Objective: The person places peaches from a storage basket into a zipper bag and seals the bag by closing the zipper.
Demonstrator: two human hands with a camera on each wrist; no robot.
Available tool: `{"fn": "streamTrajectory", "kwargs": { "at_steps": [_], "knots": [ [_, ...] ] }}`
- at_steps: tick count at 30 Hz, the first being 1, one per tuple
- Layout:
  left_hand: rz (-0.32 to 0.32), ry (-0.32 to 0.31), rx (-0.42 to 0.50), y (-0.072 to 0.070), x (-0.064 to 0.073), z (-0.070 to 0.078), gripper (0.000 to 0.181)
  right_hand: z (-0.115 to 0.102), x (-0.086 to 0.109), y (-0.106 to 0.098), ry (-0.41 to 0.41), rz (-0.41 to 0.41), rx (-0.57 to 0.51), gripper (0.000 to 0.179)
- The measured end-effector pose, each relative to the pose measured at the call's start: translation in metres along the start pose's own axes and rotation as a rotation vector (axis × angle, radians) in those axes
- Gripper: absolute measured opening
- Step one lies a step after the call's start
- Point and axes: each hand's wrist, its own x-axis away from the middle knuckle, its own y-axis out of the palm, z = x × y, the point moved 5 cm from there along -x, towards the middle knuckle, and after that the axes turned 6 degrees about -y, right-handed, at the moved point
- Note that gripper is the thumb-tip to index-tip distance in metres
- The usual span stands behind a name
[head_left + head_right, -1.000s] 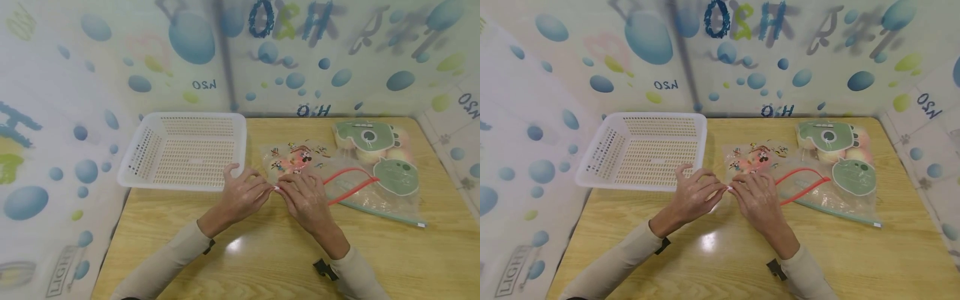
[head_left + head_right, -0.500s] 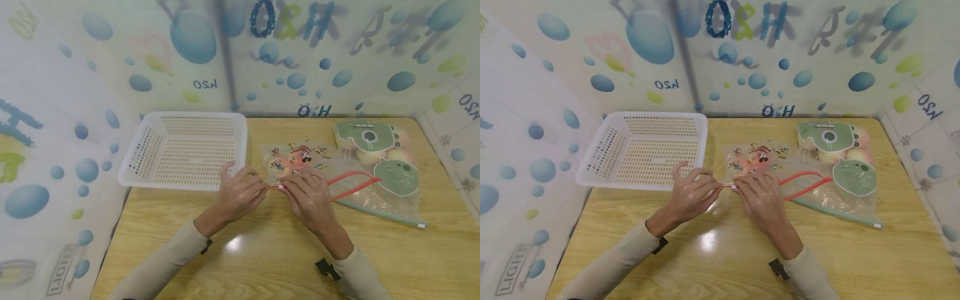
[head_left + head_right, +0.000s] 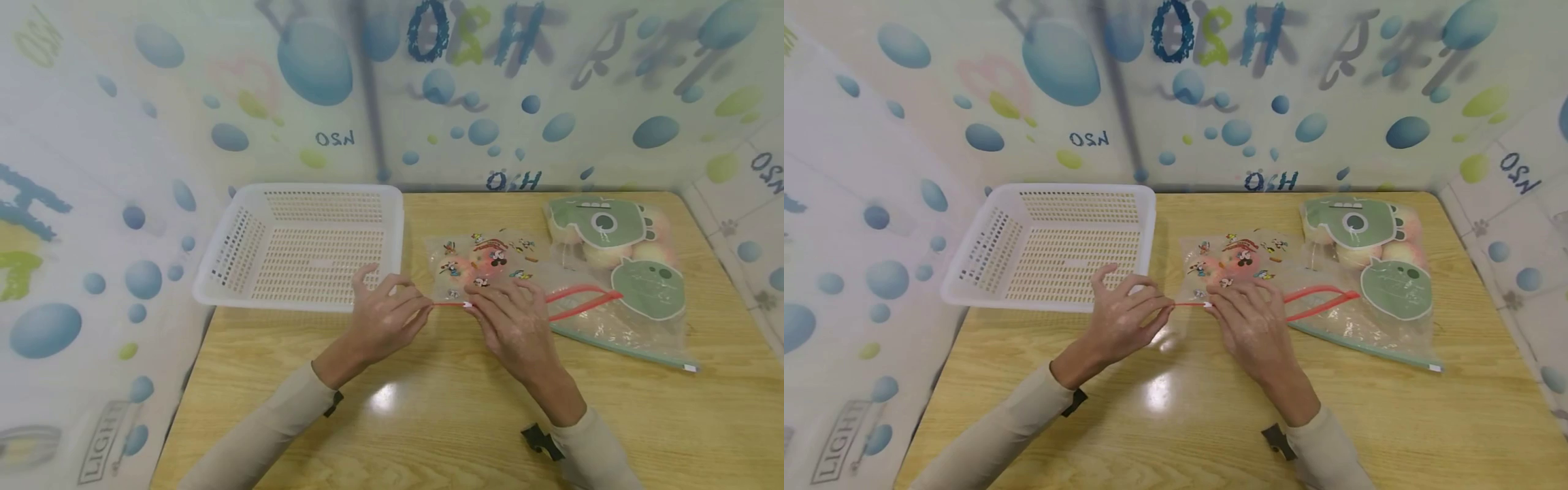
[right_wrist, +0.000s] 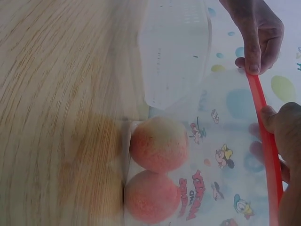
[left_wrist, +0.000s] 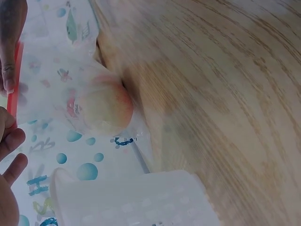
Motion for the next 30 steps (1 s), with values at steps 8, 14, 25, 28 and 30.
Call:
{"fn": "streamTrajectory", "kwargs": {
  "at_steps": [8, 14, 25, 28, 30],
  "knots": [
    [0.036, 0.009, 0.006, 0.002, 0.001, -0.002, 0.003, 0.002, 0.001, -0.007, -0.015, 0.052, 0.021, 0.028],
    [0.033, -0.001, 0.000, 0.001, 0.004, -0.004, 0.006, 0.006, 0.005, -0.010, 0.004, 0.039, 0.037, 0.030],
    [0.059, -0.001, 0.011, -0.001, 0.009, -0.007, 0.015, 0.008, 0.009, -0.011, 0.021, 0.029, 0.043, 0.032],
    [0.068, -0.006, 0.014, -0.002, 0.010, -0.008, 0.013, 0.008, 0.010, -0.012, 0.024, 0.037, 0.052, 0.033],
    [0.067, -0.013, 0.015, -0.002, 0.011, -0.008, 0.012, 0.009, 0.011, -0.013, 0.025, 0.036, 0.058, 0.034]
  ]
}}
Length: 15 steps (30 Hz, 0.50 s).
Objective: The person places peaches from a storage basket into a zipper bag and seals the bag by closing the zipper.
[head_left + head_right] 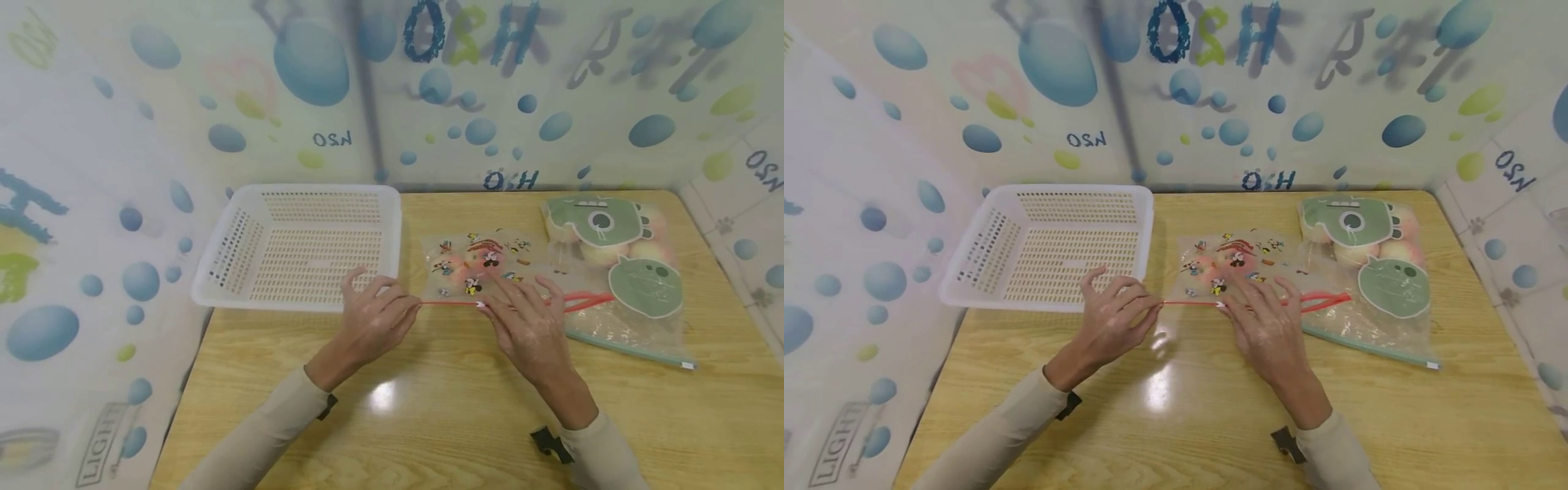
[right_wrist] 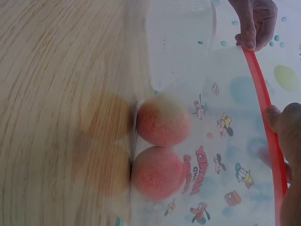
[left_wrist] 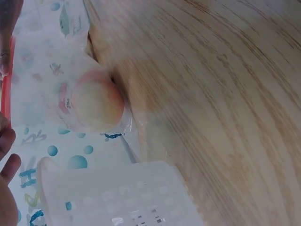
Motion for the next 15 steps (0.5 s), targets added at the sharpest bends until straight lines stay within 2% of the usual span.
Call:
{"fn": "streamTrajectory", "kwargs": {
  "at_steps": [5, 10, 15],
  "knots": [
    [-0.001, -0.011, -0.001, -0.0016, 0.0006, -0.0006, 0.003, 0.0032, 0.0016, -0.0027, 0.018, -0.012, 0.009, 0.035],
    [-0.002, -0.015, -0.001, -0.0026, 0.0019, -0.0022, 0.006, 0.0069, 0.0022, -0.0065, 0.040, -0.033, 0.018, 0.039],
    [0.007, -0.024, -0.005, -0.0029, 0.0030, -0.0035, 0.002, 0.0084, 0.0020, -0.0095, 0.036, -0.011, 0.023, 0.038]
  ]
}}
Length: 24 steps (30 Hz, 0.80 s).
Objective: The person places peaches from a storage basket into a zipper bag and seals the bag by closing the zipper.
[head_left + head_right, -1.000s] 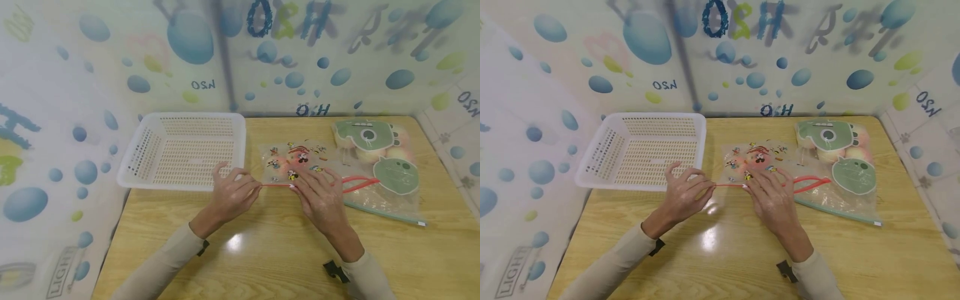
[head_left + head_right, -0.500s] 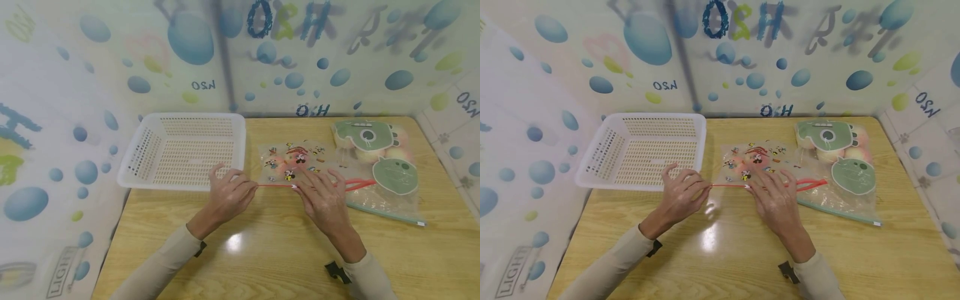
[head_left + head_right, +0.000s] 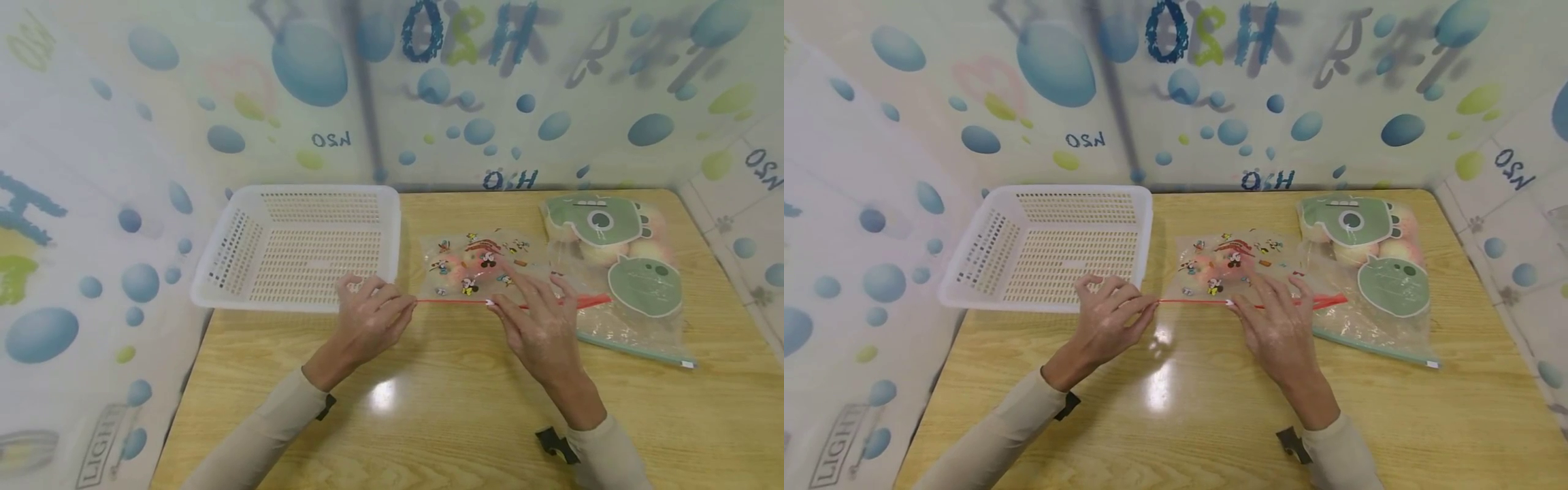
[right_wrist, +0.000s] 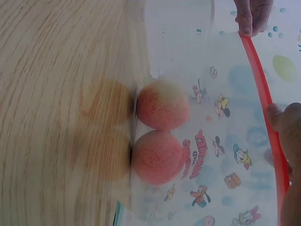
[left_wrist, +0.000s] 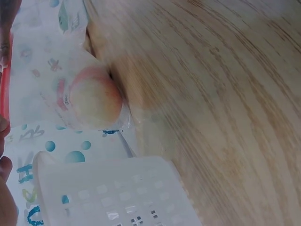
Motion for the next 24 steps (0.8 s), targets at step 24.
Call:
{"fn": "streamTrajectory", "kwargs": {
  "at_steps": [24],
  "knots": [
    [0.079, 0.000, 0.013, -0.005, -0.001, -0.007, 0.009, 0.009, 0.005, -0.012, -0.001, 0.066, 0.063, 0.039]
  ]
}}
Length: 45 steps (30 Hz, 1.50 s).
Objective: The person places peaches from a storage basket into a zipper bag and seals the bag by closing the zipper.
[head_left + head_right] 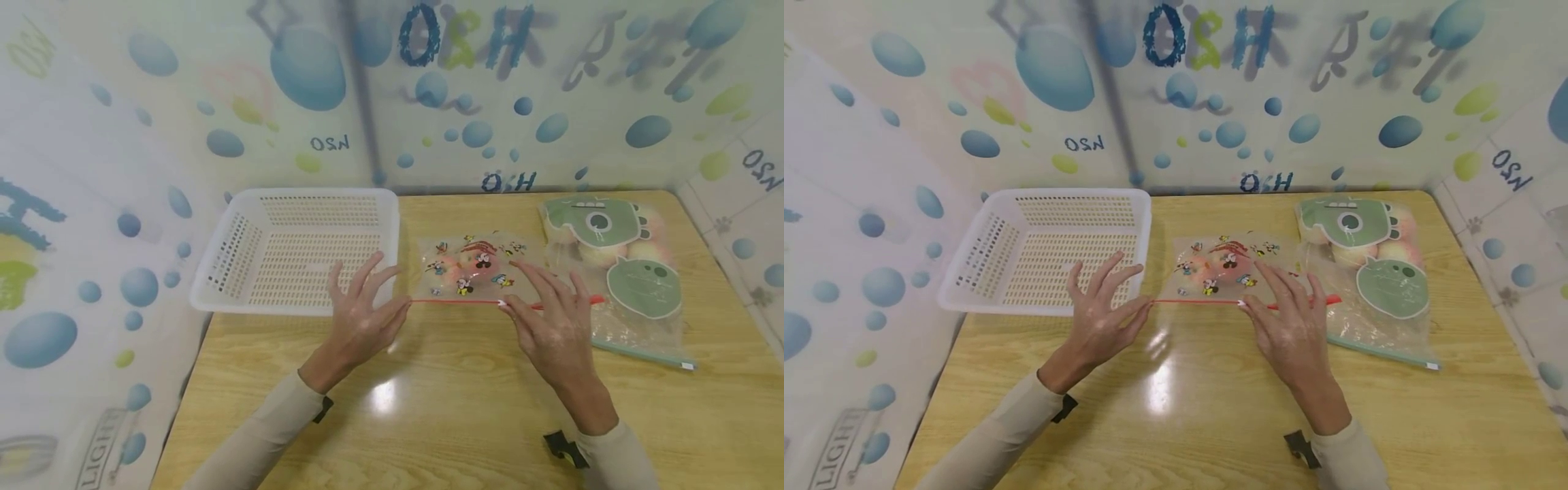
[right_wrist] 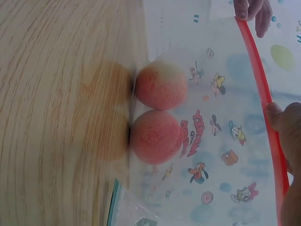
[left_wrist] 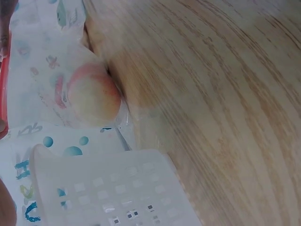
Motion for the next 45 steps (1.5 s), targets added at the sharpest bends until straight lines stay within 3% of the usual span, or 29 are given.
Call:
{"fn": "streamTrajectory", "kwargs": {
  "at_steps": [12, 36, 45],
  "knots": [
    [0.023, 0.000, -0.026, -0.003, 0.000, -0.003, 0.005, 0.005, 0.005, -0.005, 0.036, 0.022, -0.002, 0.038],
    [0.061, 0.011, 0.008, -0.004, 0.004, -0.007, 0.003, 0.012, 0.011, -0.022, 0.011, 0.102, 0.035, 0.033],
    [0.008, -0.014, 0.014, -0.005, 0.008, -0.009, 0.004, 0.017, 0.017, -0.029, 0.040, 0.065, 0.041, 0.038]
  ]
}}
